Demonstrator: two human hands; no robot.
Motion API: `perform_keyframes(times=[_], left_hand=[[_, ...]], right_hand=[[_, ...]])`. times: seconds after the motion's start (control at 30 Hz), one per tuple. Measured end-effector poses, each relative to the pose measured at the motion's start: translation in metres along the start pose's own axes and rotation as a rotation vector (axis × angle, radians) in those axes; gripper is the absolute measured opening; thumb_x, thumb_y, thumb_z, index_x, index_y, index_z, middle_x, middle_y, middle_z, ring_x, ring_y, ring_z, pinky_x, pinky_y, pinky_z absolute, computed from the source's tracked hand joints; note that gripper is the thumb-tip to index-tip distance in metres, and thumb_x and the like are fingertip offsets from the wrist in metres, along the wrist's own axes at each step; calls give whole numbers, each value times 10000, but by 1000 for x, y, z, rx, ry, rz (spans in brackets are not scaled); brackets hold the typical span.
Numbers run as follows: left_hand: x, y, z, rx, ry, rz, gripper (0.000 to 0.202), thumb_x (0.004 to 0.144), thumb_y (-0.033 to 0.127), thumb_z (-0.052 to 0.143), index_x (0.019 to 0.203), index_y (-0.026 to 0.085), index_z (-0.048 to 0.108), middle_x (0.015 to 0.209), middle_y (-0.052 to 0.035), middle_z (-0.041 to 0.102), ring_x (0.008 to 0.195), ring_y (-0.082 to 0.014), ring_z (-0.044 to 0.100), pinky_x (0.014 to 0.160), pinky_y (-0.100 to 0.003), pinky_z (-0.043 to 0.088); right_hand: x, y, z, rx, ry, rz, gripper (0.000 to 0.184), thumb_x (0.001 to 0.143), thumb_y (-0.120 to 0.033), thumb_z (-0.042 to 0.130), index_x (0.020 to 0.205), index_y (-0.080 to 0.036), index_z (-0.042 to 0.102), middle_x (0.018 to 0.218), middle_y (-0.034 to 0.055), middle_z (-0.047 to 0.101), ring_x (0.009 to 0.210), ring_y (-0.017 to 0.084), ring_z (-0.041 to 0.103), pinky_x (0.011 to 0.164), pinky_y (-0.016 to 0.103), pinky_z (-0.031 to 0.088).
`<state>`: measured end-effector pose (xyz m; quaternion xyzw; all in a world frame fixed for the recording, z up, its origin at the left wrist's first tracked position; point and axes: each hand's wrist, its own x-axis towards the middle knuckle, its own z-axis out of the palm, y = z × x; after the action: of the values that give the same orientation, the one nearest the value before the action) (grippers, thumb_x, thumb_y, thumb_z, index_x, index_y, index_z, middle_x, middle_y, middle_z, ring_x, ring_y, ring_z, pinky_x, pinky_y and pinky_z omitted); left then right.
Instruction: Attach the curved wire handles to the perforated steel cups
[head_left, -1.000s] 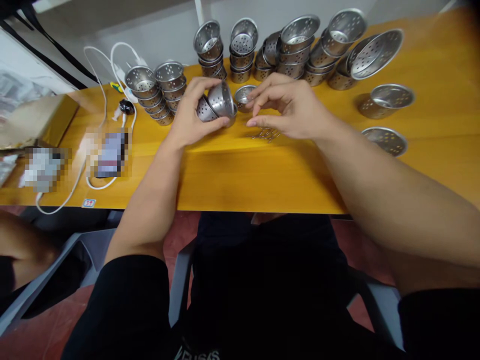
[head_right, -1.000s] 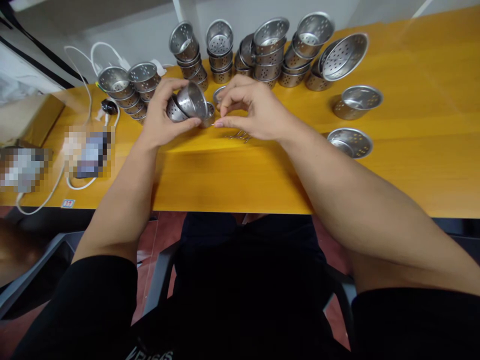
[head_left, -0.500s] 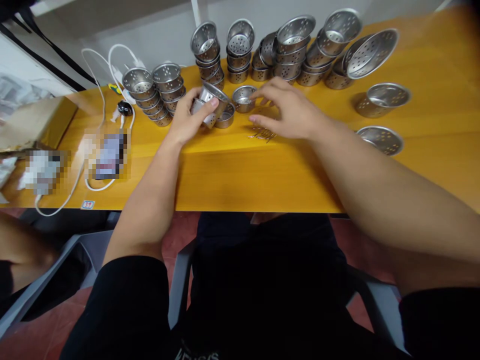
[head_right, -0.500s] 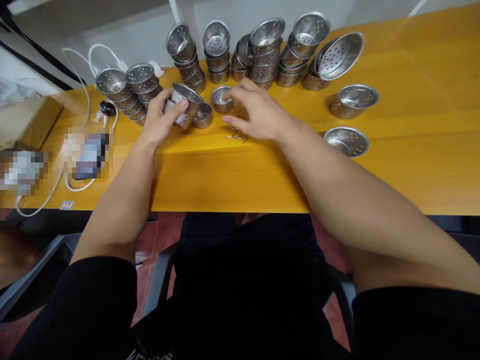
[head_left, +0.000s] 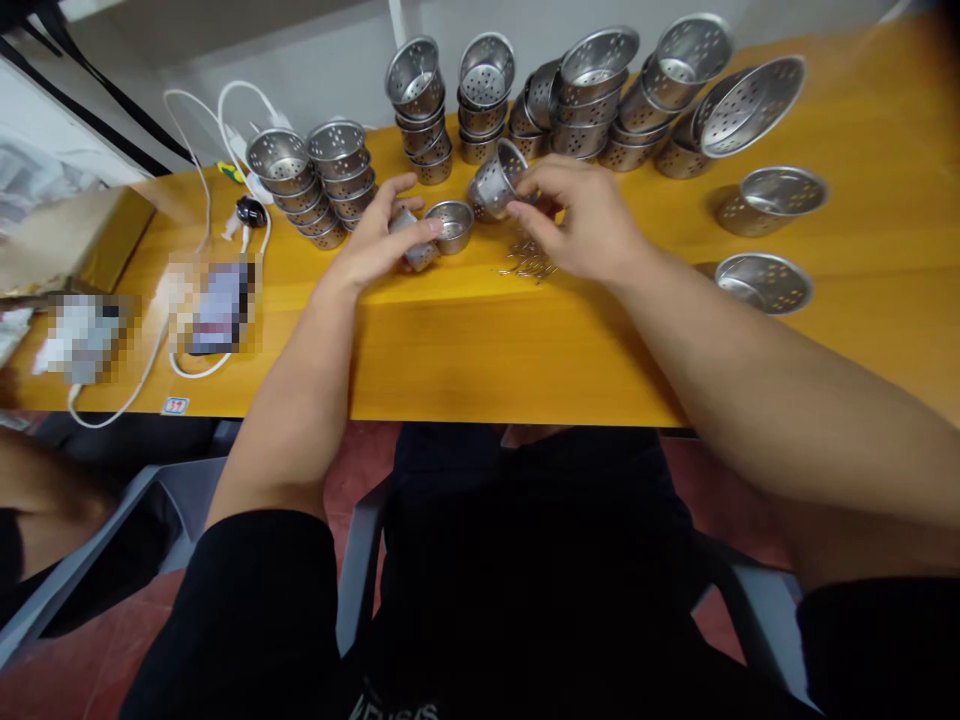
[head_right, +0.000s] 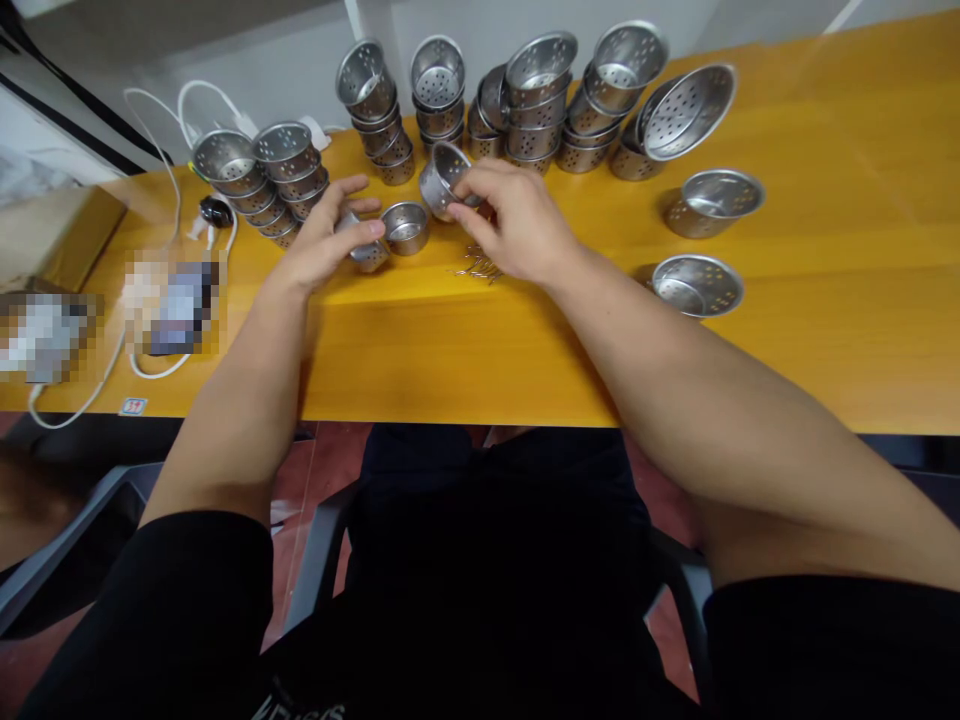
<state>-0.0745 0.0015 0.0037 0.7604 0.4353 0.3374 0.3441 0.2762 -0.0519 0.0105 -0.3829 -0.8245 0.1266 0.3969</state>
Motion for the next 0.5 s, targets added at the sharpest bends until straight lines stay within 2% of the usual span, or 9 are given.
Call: perform_keyframes(times=[0.07,0.17,0.27,0.33,0.5], left_hand=[[-1,-4,2,-25,-65,-63,1155,845,876,1012,1799,353,622,1649,-154,857,1619,-485,765,1317,-731,668],[-4,3,9,-82,-127,-83,1120,833,836,1041,1769,352,662,1658,-123,866,1550,-472,811,1311,-735,675],[-8,13,16,-114,-157,-53,1083,822,793,1066,1717,312,692,1700,-184,837,1560,-481,825,1324,-728,688],[-9,17,18,-114,-168,-26,1068,806,788,1088,1682,305,712,1706,-196,831,1569,-482,826,1351,-709,685],[-11,24,18,-82,-159,18,1051,810,844,1087,1609,251,749,1658,-220,850,1619,-496,791,1416,-714,649]], right_hand=[[0,4,0,-40,-3,10,713,1188,-980,487,1122,-335,783,1195,178,867,1031,407,766,1019,643,663],[-1,3,3,-90,-43,26,661,1198,-921,494,1168,-335,796,1200,181,882,1071,441,799,1022,651,669],[-3,-1,6,-124,-108,34,628,1206,-879,512,1271,-344,834,1198,169,901,1133,476,825,1028,652,678],[-5,-5,6,-138,-150,25,599,1211,-852,533,1329,-358,850,1199,159,909,1158,489,829,1020,650,680],[-4,-10,5,-155,-234,-36,523,1214,-760,591,1336,-327,858,1277,173,907,1188,492,825,1011,626,660]])
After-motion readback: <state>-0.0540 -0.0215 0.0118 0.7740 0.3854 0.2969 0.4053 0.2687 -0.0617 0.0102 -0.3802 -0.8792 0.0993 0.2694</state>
